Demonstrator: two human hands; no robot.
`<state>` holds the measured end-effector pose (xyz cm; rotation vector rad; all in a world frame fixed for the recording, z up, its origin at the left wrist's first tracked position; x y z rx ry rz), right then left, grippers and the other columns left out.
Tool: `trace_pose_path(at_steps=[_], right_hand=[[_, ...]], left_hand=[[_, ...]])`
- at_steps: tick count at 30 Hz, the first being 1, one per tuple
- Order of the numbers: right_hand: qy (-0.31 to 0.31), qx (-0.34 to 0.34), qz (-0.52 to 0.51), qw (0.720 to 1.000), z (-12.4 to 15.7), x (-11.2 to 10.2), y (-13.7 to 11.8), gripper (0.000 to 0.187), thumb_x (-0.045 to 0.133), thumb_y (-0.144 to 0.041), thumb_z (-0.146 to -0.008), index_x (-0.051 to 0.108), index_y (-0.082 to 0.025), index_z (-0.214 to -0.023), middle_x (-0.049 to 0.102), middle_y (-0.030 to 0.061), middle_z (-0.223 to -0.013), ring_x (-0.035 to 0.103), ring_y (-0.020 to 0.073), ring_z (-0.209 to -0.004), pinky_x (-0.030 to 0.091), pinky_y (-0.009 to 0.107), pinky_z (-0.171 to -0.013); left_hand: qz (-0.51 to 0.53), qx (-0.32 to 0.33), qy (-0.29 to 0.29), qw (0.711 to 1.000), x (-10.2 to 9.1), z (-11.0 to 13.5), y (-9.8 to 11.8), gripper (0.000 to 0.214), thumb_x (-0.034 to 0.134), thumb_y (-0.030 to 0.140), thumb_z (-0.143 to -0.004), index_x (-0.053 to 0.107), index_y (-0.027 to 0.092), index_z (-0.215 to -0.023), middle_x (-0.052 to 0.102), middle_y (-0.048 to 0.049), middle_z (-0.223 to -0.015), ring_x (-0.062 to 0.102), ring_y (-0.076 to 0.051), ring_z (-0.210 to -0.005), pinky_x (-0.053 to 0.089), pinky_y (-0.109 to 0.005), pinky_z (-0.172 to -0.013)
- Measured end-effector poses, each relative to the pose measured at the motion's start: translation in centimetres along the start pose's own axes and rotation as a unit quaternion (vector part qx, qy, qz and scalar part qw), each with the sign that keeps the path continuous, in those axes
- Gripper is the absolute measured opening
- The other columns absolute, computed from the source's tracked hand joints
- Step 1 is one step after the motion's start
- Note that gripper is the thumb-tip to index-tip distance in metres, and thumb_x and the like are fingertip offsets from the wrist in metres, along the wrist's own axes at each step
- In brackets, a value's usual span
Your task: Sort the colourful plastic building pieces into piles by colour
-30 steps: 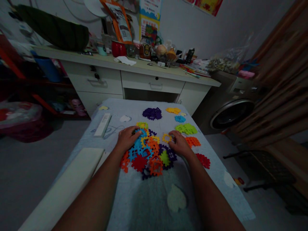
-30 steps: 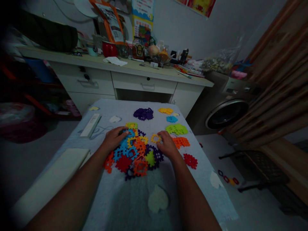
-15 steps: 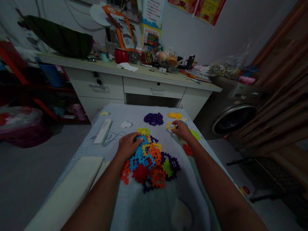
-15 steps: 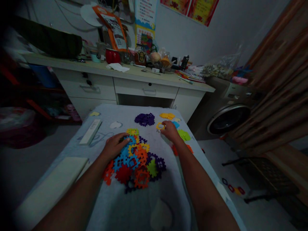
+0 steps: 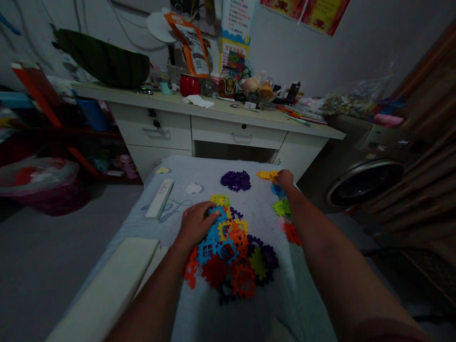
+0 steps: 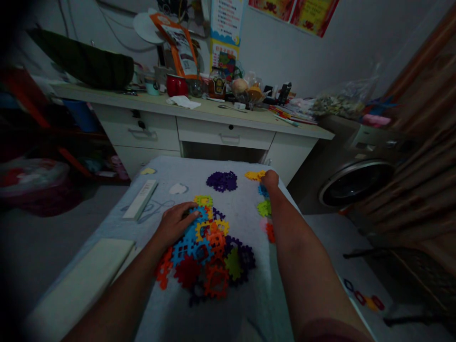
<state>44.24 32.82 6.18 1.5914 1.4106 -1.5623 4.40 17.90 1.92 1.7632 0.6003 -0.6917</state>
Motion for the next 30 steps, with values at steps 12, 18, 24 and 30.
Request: trace_pose_path(at_steps=[12, 18, 24, 30], right_hand=[[0.003, 0.015, -0.018, 1.0, 1.3, 0.0, -1.3, 0.035, 0.054, -0.012, -0.081, 0.068, -0.006, -0.112, 0.068, 0.0187, -0.113, 0.061, 0.0259, -0.107, 0.045, 0.031, -0.092], [-0.078, -0.148, -0.157, 0.973, 8.2, -0.6, -6.3, 0.024, 0.058, -0.014, -0.079, 0.071, -0.015, -0.099, 0.072, 0.0078, -0.097, 0.063, 0.018, -0.089, 0.047, 0.029, -0.084], [-0.273, -0.29, -0.151, 0.905, 20.7, 0.6, -10.0, 0.015, 0.064, -0.018, -0.078, 0.073, -0.016, -0.09, 0.069, 0.0045, -0.088, 0.06, 0.0153, -0.078, 0.045, 0.025, -0.074], [-0.252, -0.28, -0.118, 0.919, 24.4, 0.9, -10.3, 0.018, 0.063, -0.015, -0.078, 0.072, -0.014, -0.094, 0.063, 0.0066, -0.092, 0.055, 0.0154, -0.082, 0.043, 0.028, -0.08]], left_hand=[[-0.006, -0.007, 0.014, 1.0, -0.5, 0.2, 0.4, 0.034, 0.053, 0.048, -0.087, 0.07, 0.028, -0.109, 0.072, -0.002, -0.116, 0.063, -0.024, -0.112, 0.041, -0.04, -0.104], [-0.01, -0.001, 0.008, 1.0, -0.3, 0.1, 0.2, 0.035, 0.052, 0.048, -0.088, 0.069, 0.027, -0.11, 0.072, -0.0024, -0.118, 0.063, -0.023, -0.113, 0.041, -0.04, -0.104], [-0.013, -0.009, -0.001, 1.0, 0.0, 0.0, 0.1, 0.037, 0.051, 0.049, -0.089, 0.068, 0.026, -0.113, 0.071, -0.0029, -0.12, 0.061, -0.024, -0.117, 0.039, -0.04, -0.105], [-0.017, -0.024, -0.006, 1.0, 0.0, 0.1, 0.1, 0.04, 0.05, 0.05, -0.089, 0.067, 0.026, -0.117, 0.07, -0.0046, -0.123, 0.06, -0.024, -0.119, 0.039, -0.042, -0.106]])
Point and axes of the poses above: each hand's wrist, its own z-axis away from the middle knuckle, its own x-axis out of the palm, y = z × x, the point moved 10 cm from there along -z, towards the middle knuckle
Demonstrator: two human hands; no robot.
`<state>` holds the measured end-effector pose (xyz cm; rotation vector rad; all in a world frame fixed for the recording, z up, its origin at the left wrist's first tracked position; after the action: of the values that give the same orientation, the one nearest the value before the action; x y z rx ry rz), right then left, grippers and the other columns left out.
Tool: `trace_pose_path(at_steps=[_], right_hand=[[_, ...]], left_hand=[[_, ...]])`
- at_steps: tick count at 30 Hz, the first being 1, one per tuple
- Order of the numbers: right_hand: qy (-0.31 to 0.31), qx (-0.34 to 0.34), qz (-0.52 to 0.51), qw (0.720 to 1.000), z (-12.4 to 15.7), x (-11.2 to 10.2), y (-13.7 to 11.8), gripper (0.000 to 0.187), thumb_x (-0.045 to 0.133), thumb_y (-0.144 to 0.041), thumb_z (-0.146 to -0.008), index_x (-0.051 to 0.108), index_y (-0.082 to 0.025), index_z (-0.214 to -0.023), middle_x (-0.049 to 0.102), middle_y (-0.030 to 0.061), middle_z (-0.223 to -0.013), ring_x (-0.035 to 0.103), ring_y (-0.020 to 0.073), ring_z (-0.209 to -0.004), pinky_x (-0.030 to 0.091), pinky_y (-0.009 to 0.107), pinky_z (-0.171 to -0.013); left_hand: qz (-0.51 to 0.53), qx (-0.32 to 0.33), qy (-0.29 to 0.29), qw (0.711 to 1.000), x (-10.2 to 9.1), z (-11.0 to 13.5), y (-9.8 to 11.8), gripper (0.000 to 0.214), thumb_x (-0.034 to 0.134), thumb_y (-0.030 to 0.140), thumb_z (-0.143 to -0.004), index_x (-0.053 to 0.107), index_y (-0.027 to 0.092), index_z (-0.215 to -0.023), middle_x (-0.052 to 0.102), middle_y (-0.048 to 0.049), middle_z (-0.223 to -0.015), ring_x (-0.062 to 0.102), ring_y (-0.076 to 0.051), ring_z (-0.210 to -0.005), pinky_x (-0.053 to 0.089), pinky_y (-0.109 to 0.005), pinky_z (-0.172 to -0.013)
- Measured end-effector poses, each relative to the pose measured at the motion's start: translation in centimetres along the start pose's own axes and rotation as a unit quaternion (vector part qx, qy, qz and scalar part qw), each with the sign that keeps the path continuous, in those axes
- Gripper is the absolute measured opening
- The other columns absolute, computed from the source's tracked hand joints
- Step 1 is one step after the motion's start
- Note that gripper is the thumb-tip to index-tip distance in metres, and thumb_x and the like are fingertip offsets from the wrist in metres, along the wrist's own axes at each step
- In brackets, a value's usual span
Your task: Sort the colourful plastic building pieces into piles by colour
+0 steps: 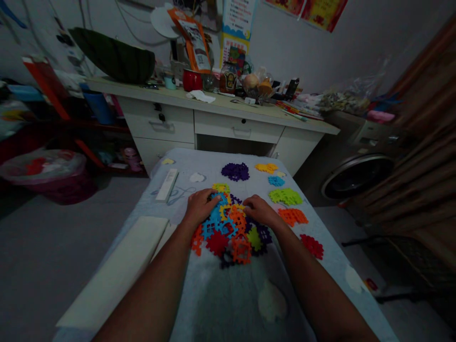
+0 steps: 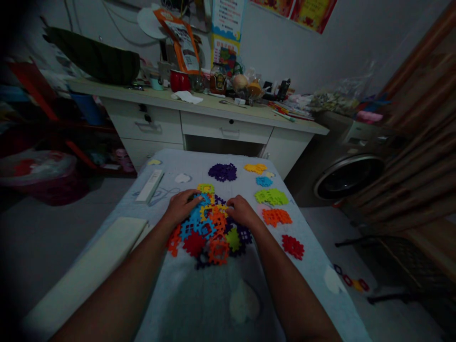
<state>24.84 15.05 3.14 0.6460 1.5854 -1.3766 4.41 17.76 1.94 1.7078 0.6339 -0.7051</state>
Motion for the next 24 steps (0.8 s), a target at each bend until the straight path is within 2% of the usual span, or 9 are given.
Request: trace_pose_path(at_steps=[3, 5, 8, 12, 17, 21, 24], right_hand=[[0.017, 0.018, -0.051, 0.998, 0.0, 0.1, 0.5, 0.015, 0.067, -0.014, -0.073, 0.069, -0.015, -0.087, 0.061, 0.0035, -0.088, 0.053, 0.0138, -0.078, 0.041, 0.026, -0.076], [0.016, 0.039, -0.126, 0.991, 0.0, 0.3, 1.2, 0.014, 0.068, -0.016, -0.07, 0.066, -0.016, -0.084, 0.059, -0.0001, -0.079, 0.051, 0.0124, -0.071, 0.04, 0.025, -0.069], [0.017, 0.072, -0.263, 0.962, 0.4, 0.6, 2.4, 0.013, 0.067, -0.022, -0.068, 0.06, -0.018, -0.078, 0.053, -0.0049, -0.065, 0.046, 0.0108, -0.06, 0.036, 0.023, -0.059], [0.091, 0.092, -0.374, 0.918, 0.8, -0.1, 4.1, 0.019, 0.067, -0.032, -0.065, 0.059, -0.019, -0.075, 0.053, -0.0055, -0.062, 0.045, 0.0102, -0.057, 0.033, 0.023, -0.055], [0.135, 0.106, -0.42, 0.891, 1.0, 0.2, 5.4, 0.023, 0.07, -0.036, -0.062, 0.061, -0.018, -0.074, 0.055, -0.0048, -0.061, 0.045, 0.0099, -0.057, 0.031, 0.022, -0.054], [0.137, 0.128, -0.444, 0.876, 0.6, -0.1, 5.7, 0.025, 0.07, -0.039, -0.062, 0.059, -0.019, -0.074, 0.053, -0.0048, -0.057, 0.045, 0.01, -0.053, 0.031, 0.023, -0.052], [0.145, 0.15, -0.433, 0.877, -0.3, -1.4, 6.4, 0.024, 0.067, -0.039, -0.062, 0.059, -0.02, -0.074, 0.054, -0.0041, -0.056, 0.045, 0.0105, -0.051, 0.032, 0.022, -0.05]], left_hand=[[-0.002, 0.001, -0.002, 1.0, 0.1, 0.0, 0.0, 0.042, 0.051, 0.05, -0.088, 0.068, 0.025, -0.117, 0.071, -0.0053, -0.121, 0.061, -0.025, -0.116, 0.04, -0.041, -0.105], [-0.002, 0.002, -0.001, 1.0, 0.1, -0.1, 0.0, 0.042, 0.051, 0.049, -0.088, 0.068, 0.024, -0.116, 0.071, -0.0054, -0.12, 0.061, -0.025, -0.115, 0.042, -0.04, -0.104], [0.001, 0.0, 0.001, 1.0, 0.0, 0.0, 0.0, 0.04, 0.052, 0.049, -0.088, 0.068, 0.025, -0.115, 0.071, -0.0045, -0.119, 0.062, -0.024, -0.113, 0.043, -0.039, -0.102], [0.005, 0.006, 0.002, 1.0, 0.1, 0.0, -0.1, 0.04, 0.052, 0.05, -0.088, 0.068, 0.026, -0.115, 0.07, -0.0041, -0.121, 0.062, -0.024, -0.114, 0.042, -0.039, -0.103], [-0.008, 0.001, -0.001, 1.0, 0.1, -0.1, -0.3, 0.041, 0.05, 0.05, -0.088, 0.068, 0.026, -0.115, 0.071, -0.0044, -0.121, 0.062, -0.024, -0.113, 0.041, -0.04, -0.104], [-0.004, 0.005, -0.001, 1.0, -0.2, -0.1, 0.1, 0.04, 0.049, 0.049, -0.088, 0.068, 0.026, -0.114, 0.072, -0.0041, -0.118, 0.063, -0.024, -0.11, 0.042, -0.04, -0.103], [0.001, 0.011, 0.0, 1.0, -0.3, 0.0, 0.3, 0.038, 0.049, 0.049, -0.088, 0.069, 0.025, -0.111, 0.072, -0.004, -0.116, 0.064, -0.023, -0.108, 0.043, -0.04, -0.101]])
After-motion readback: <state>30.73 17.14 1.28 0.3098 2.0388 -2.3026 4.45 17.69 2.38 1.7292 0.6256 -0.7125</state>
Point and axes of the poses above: each hand's wrist, its own z-axis away from the middle knuckle, its own x-axis out of the palm, y = z × x, the point moved 10 cm from there along -z, towards the middle knuckle
